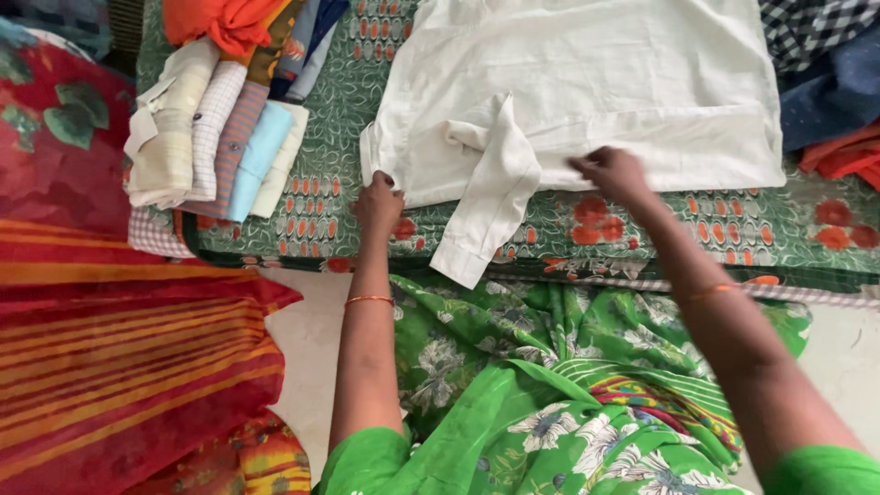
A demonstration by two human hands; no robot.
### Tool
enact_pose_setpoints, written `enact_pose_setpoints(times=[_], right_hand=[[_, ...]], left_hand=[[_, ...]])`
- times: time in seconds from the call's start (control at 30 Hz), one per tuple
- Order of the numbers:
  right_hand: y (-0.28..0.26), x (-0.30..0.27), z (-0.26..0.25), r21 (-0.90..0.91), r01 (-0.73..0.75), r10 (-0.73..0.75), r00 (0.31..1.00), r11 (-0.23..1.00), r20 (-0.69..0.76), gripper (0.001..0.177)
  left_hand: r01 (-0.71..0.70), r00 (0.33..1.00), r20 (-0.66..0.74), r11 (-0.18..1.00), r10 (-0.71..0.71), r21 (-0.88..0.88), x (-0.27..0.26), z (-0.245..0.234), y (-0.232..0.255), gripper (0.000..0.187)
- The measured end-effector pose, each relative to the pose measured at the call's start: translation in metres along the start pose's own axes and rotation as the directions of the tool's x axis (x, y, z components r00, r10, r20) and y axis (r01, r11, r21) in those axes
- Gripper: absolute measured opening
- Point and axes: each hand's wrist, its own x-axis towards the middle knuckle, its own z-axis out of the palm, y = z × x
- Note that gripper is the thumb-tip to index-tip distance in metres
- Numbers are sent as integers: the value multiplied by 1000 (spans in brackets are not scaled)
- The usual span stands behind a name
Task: The person folds a white shirt on a bed and then folds a floral fabric by hand.
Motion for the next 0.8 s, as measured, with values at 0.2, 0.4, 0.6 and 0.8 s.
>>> enact_pose_setpoints(times=[0.2, 0.4, 0.6, 0.8], right_hand=[[-78, 12, 72, -172, 95, -101, 994, 981, -28, 66], [-127, -4, -11, 564, 329, -408, 913, 757, 16, 53], [-136, -91, -148, 39, 637, -634, 758, 770, 153, 45], [10, -18, -175, -720, 171, -281, 959, 673, -35, 64]], left_hand=[[-24, 998, -62, 992, 16, -121, 1, 14, -17, 42], [70, 998, 10, 993, -70, -98, -19, -24, 21, 56], [-23, 987, -157, 1000, 23, 4, -9, 4, 9, 32], [-188, 921, -345, 982, 180, 11, -29, 16, -3, 28]])
